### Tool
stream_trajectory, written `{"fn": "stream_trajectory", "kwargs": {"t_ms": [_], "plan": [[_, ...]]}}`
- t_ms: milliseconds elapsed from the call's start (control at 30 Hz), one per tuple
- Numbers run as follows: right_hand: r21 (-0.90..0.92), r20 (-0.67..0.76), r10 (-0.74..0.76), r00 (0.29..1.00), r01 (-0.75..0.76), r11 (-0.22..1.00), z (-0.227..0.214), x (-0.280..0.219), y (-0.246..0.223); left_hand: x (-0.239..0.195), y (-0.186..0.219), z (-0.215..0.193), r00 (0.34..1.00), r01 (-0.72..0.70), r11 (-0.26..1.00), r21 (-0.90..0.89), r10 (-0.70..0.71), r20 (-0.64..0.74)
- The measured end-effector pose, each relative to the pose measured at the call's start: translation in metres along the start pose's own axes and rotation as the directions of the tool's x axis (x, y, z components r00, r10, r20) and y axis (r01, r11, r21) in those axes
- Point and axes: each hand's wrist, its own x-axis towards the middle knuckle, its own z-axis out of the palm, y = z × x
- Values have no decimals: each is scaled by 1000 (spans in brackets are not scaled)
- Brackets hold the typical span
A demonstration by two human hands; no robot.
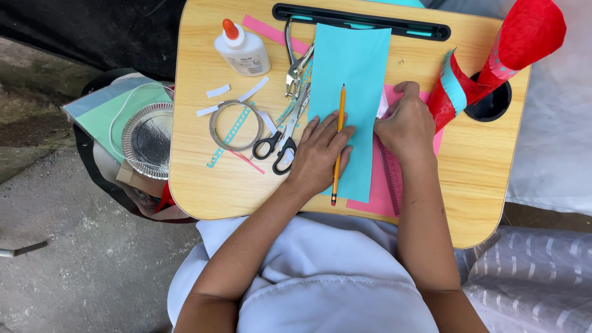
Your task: Decorating a red paper cone with blue strips and measuring paper with a ruler and pencil.
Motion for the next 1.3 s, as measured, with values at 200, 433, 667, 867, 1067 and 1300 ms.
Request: {"fn": "stream_trajectory", "kwargs": {"t_ms": [200, 433, 667, 867, 1067, 1300], "plan": [[87, -103, -64, 993, 73, 993, 7, -5, 24, -3, -2, 2, 1000, -18, 1000, -21, 18, -2], [533, -236, -74, 969, 192, 824, -64, -30, 20, 1, 3, -2, 992, -118, 992, 45, 116, 52], [664, -118, 25, 993, 60, 745, -82, -42, 36, 8, 5, -24, 989, -145, 989, 7, 146, -30], [714, -57, 15, 998, 31, 700, -82, -38, 67, 13, -3, -45, 985, -106, 994, 10, 106, -135], [714, -110, -3, 994, 81, 696, -79, -38, 69, 2, -8, -37, 976, -190, 967, 171, 168, 138], [752, -142, -56, 988, 145, 643, -54, -25, 62, 2, -15, -43, 977, -186, 966, 182, 161, 143]]}}
